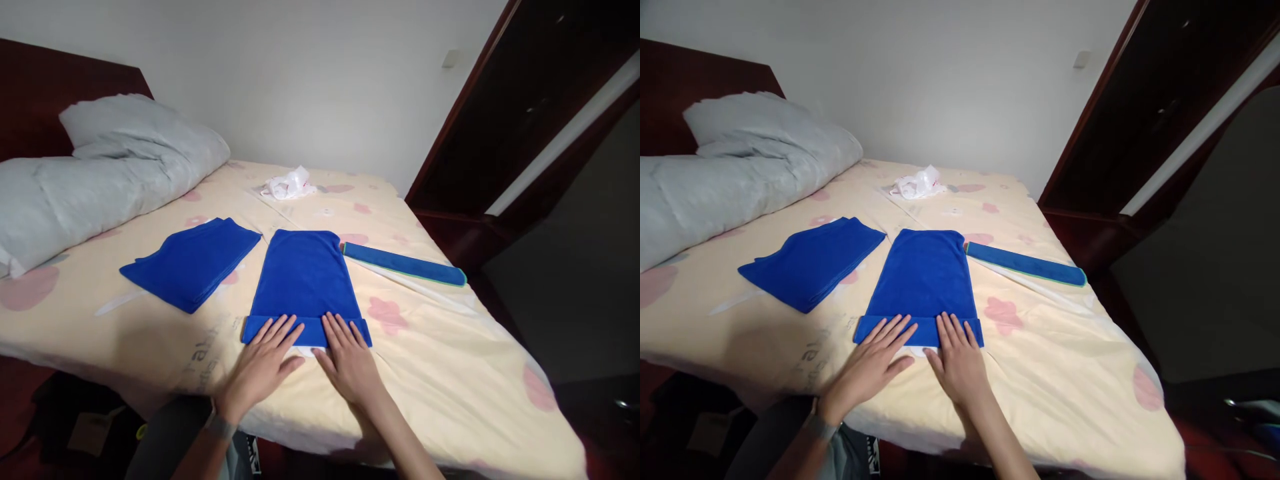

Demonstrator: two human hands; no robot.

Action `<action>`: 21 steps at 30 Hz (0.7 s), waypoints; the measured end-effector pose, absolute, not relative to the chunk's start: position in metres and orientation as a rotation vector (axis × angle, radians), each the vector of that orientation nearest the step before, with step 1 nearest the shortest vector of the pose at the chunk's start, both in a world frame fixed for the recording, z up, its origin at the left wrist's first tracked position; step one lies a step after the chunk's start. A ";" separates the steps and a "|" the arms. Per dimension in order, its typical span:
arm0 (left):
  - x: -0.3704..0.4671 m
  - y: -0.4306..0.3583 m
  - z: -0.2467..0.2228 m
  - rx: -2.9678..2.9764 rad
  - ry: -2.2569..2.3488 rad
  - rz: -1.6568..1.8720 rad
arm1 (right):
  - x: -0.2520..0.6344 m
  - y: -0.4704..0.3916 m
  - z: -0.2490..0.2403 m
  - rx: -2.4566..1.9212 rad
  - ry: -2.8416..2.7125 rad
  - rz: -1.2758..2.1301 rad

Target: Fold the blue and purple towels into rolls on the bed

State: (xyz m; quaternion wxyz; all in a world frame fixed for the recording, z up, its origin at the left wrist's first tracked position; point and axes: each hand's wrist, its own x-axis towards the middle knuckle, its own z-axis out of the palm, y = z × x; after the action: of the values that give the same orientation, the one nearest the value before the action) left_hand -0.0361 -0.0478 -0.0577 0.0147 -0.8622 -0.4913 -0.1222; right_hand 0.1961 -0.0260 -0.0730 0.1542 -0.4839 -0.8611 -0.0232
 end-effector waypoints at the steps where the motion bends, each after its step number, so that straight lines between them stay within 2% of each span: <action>1: -0.043 -0.047 -0.060 -2.703 -1.561 -0.354 | 0.202 -0.024 -0.078 -1.437 -2.445 -0.059; 5: -0.073 -0.040 -0.065 -2.727 -1.681 -0.344 | 0.228 -0.014 -0.090 -1.540 -2.346 -0.040; 10: -0.087 -0.034 -0.066 -2.814 -1.754 -0.443 | 0.242 -0.010 -0.091 -1.434 -2.399 0.004; 17: -0.115 -0.030 -0.065 -2.716 -1.962 -0.834 | 0.261 -0.006 -0.092 -1.275 -2.315 -0.055; 21: -0.127 -0.027 -0.067 -2.655 -2.037 -1.067 | 0.266 -0.003 -0.083 -1.261 -2.155 0.132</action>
State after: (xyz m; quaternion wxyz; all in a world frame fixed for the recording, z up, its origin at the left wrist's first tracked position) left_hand -0.1270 -0.0270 -0.0672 -0.1844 -0.7430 -0.5700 -0.2984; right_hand 0.2657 -0.0031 -0.0834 0.3153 -0.4785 -0.8180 0.0503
